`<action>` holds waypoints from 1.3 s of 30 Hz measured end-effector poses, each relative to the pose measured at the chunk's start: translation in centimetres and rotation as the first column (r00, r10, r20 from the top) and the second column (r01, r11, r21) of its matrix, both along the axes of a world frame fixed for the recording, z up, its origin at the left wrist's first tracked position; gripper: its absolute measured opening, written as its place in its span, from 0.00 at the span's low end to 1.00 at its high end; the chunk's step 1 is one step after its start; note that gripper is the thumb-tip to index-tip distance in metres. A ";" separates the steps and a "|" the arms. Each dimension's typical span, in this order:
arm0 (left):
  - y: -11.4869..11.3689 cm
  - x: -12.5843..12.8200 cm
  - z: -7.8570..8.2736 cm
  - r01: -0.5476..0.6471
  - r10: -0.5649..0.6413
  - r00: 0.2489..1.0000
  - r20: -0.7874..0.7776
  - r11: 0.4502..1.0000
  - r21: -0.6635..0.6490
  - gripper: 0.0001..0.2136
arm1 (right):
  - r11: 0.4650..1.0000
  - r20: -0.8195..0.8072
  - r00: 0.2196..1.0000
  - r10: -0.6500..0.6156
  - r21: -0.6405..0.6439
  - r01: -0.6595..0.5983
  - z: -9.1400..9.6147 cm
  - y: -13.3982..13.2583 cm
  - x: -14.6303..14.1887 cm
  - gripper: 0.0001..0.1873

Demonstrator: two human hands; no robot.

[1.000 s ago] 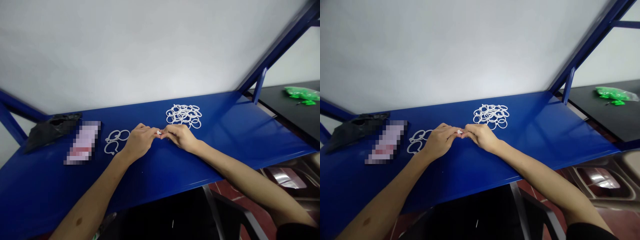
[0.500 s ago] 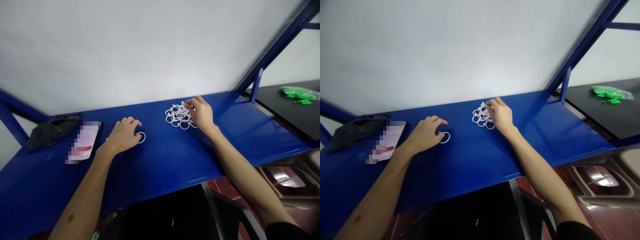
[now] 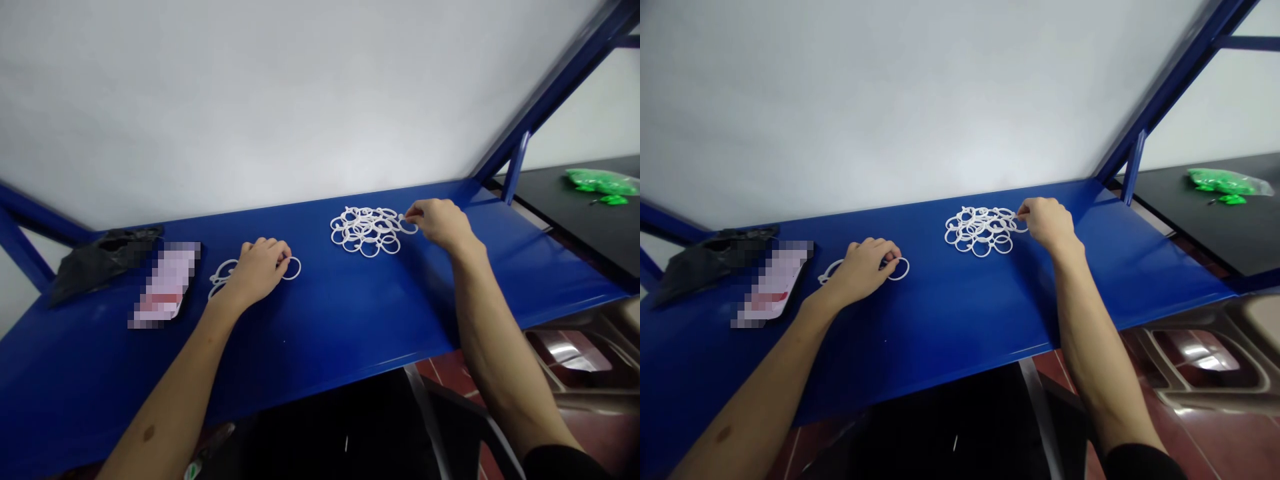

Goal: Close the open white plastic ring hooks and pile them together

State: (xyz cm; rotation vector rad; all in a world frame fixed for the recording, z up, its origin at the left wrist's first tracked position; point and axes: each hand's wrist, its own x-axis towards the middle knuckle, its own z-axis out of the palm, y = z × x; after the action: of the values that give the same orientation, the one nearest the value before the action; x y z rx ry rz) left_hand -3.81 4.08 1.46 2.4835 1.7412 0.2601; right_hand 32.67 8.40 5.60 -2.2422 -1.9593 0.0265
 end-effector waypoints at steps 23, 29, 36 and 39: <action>-0.6 0.7 -0.2 0.018 -0.018 1.000 0.005 0.999 0.037 0.05 | 0.985 0.123 0.991 -0.049 -0.160 0.069 0.2 -0.4 -1.4 0.19; -0.6 0.7 -0.2 0.032 -0.031 0.999 -0.007 0.999 0.030 0.05 | 0.977 0.145 0.989 0.026 -0.215 0.006 -0.3 -0.3 -0.8 0.13; -0.6 0.7 -0.4 0.045 -0.045 0.999 0.006 0.997 0.063 0.05 | 0.979 0.115 0.992 0.046 -0.204 -0.022 -0.6 0.1 -0.4 0.16; -0.6 0.8 -0.3 0.044 -0.044 0.999 -0.001 0.997 0.057 0.06 | 0.977 0.111 0.992 0.059 -0.210 -0.035 -0.6 0.2 -0.3 0.16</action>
State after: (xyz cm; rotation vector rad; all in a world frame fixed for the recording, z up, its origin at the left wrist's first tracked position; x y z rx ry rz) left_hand -3.03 3.47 1.11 2.5584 1.7002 0.3106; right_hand 32.37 8.60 4.97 -2.3737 -2.1617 0.1139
